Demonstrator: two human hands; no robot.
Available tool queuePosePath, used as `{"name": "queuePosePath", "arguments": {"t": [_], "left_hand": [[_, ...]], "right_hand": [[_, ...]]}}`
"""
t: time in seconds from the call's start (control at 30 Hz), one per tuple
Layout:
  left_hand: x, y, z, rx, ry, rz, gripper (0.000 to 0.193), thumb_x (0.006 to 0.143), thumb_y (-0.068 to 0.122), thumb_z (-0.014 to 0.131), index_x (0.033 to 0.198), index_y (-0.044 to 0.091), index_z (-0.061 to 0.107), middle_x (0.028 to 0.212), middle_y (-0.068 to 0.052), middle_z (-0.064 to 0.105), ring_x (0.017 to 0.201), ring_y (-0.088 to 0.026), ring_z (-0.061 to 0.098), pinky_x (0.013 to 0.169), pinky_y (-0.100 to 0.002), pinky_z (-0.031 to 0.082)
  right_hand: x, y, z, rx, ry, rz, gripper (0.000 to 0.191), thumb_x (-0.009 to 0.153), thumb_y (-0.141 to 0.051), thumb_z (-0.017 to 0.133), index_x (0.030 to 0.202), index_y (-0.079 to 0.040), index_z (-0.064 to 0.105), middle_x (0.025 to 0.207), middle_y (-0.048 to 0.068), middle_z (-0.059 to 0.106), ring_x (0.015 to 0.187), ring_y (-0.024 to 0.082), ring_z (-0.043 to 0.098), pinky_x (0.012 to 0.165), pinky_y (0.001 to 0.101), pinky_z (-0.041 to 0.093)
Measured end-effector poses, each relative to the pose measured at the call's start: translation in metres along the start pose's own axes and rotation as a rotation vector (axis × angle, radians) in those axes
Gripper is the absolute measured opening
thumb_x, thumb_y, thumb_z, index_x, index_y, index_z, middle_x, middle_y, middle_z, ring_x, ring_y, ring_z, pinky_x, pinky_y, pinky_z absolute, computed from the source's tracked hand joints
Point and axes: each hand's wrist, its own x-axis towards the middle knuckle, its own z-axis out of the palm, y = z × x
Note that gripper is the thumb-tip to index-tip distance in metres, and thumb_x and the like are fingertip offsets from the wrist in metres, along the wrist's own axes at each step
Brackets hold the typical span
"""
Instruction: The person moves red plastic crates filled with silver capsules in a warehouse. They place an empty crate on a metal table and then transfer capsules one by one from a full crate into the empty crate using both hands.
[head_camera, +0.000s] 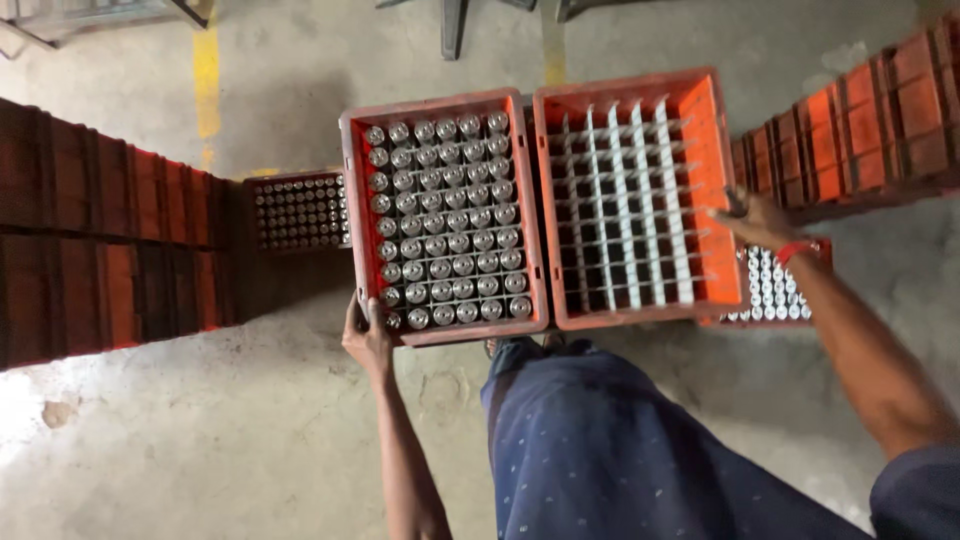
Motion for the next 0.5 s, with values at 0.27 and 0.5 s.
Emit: {"name": "queuePosePath", "arguments": {"t": [0.27, 0.5], "left_hand": [[0.009, 0.015, -0.011, -0.021, -0.075, -0.015, 0.04, 0.096, 0.019, 0.073, 0.128, -0.005, 0.069, 0.087, -0.009, 0.076, 0.078, -0.01, 0.069, 0.071, -0.027, 0.057], [0.0, 0.022, 0.004, 0.49, 0.104, 0.088, 0.062, 0.091, 0.046, 0.073, 0.14, 0.009, 0.063, 0.132, -0.019, 0.068, 0.115, -0.034, 0.061, 0.094, -0.053, 0.049]], "right_hand": [[0.008, -0.002, 0.017, 0.066, 0.123, -0.352, 0.064, 0.09, -0.046, 0.073, 0.139, -0.007, 0.059, 0.108, 0.018, 0.074, 0.096, 0.029, 0.069, 0.084, 0.0454, 0.053], [0.016, 0.006, 0.016, -0.007, 0.102, -0.344, 0.081, 0.092, -0.063, 0.067, 0.144, -0.003, 0.054, 0.103, 0.014, 0.07, 0.093, 0.028, 0.068, 0.082, 0.0476, 0.053]]}}
